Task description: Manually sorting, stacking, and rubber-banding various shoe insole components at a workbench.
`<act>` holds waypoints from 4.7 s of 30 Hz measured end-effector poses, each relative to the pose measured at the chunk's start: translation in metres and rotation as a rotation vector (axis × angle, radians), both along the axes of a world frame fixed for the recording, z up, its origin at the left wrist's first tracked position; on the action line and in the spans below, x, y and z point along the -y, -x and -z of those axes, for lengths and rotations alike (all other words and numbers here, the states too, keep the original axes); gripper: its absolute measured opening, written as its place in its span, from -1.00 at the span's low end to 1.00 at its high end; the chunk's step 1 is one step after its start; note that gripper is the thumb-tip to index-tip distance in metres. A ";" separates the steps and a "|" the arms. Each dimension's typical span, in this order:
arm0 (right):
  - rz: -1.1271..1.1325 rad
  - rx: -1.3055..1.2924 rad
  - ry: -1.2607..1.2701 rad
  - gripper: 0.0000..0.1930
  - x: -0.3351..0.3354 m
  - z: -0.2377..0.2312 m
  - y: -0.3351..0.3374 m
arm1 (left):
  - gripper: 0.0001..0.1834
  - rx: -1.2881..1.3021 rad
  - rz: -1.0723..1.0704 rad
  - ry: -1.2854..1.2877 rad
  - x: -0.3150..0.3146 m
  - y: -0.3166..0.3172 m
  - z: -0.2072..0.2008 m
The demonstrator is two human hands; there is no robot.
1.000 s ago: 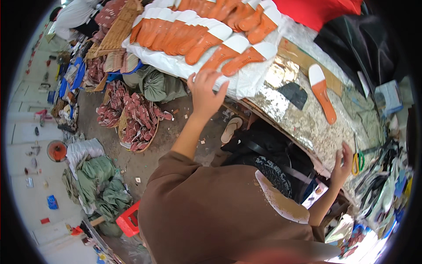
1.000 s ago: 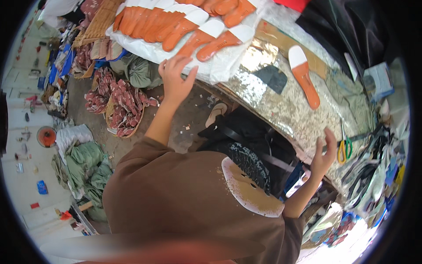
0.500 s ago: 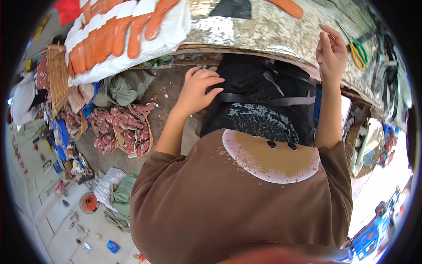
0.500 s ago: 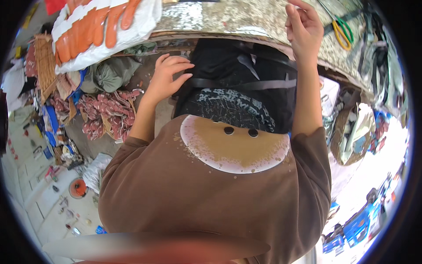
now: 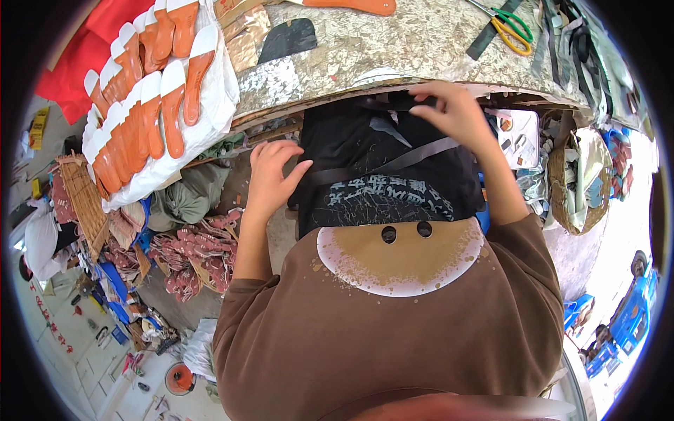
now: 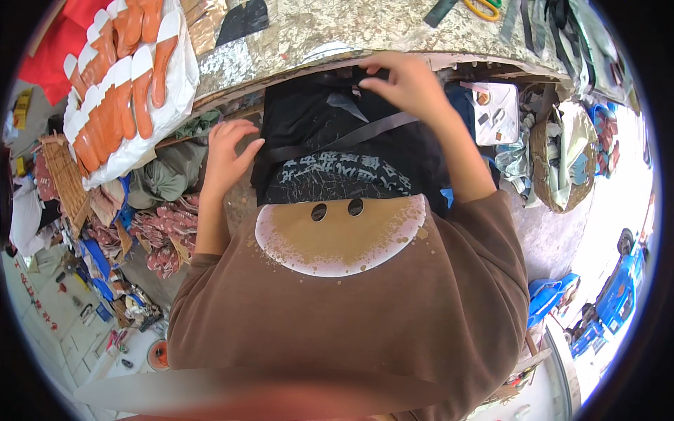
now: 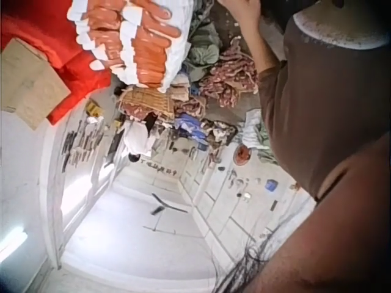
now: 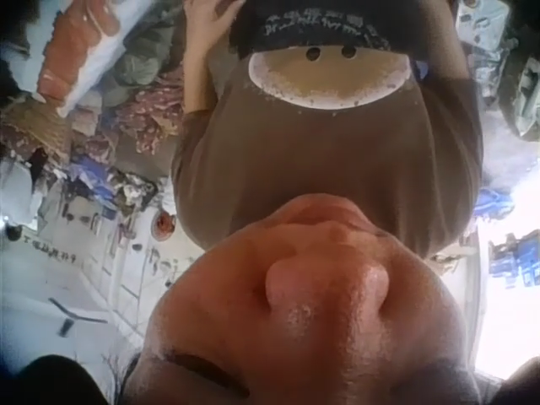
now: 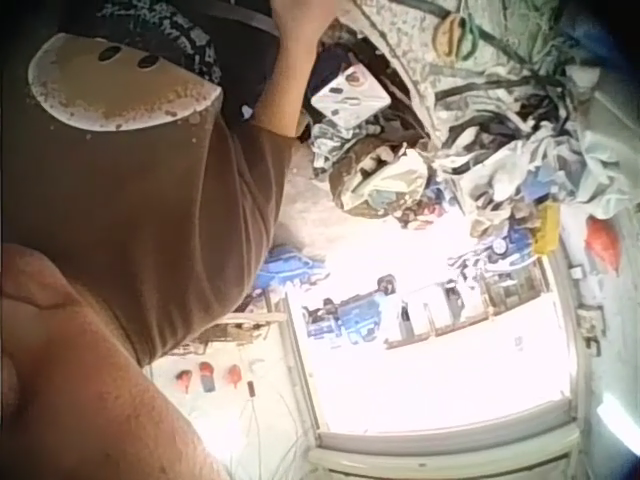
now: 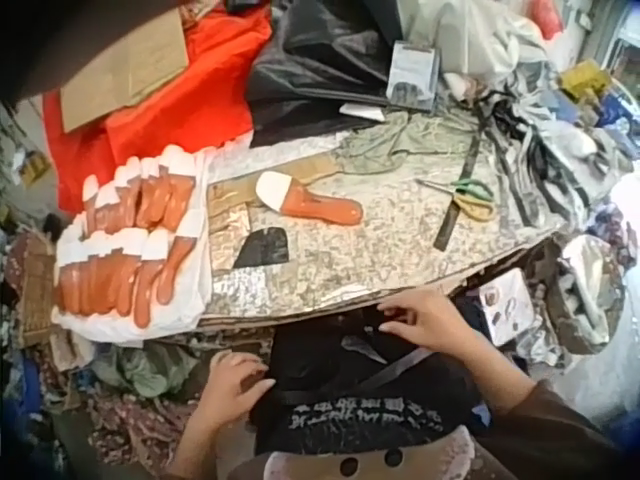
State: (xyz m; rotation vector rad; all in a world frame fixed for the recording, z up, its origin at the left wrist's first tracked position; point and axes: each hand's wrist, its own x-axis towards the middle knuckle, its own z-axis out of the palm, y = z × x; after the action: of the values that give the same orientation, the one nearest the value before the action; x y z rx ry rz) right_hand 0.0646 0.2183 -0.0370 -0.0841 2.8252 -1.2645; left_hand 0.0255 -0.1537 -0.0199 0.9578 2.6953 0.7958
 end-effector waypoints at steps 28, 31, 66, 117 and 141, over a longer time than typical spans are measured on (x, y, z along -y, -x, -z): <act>-0.121 -0.113 -0.561 -0.71 0.027 0.075 -0.004 | -0.72 0.125 0.132 -0.323 -0.092 0.057 -0.037; -0.139 -0.190 -0.441 -0.82 0.028 0.061 -0.002 | -0.69 0.229 0.089 -0.369 -0.089 0.053 -0.035; 0.938 0.132 -0.383 -0.53 -0.270 0.034 -0.187 | -0.89 0.756 -0.119 -0.046 0.051 0.084 -0.095; 0.180 0.258 1.333 -0.53 0.041 -0.045 0.039 | -0.71 0.483 -0.241 -0.955 -0.151 0.028 -0.055; -0.158 0.532 1.845 -0.83 0.052 -0.044 -0.006 | -0.55 -0.306 0.657 -0.422 -0.149 0.053 -0.109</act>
State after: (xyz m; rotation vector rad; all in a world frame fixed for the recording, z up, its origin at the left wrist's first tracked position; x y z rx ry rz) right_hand 0.0703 0.1659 0.0067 -0.0058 0.5312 -2.6334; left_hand -0.0272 -0.0048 0.0891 2.0559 2.1928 1.1382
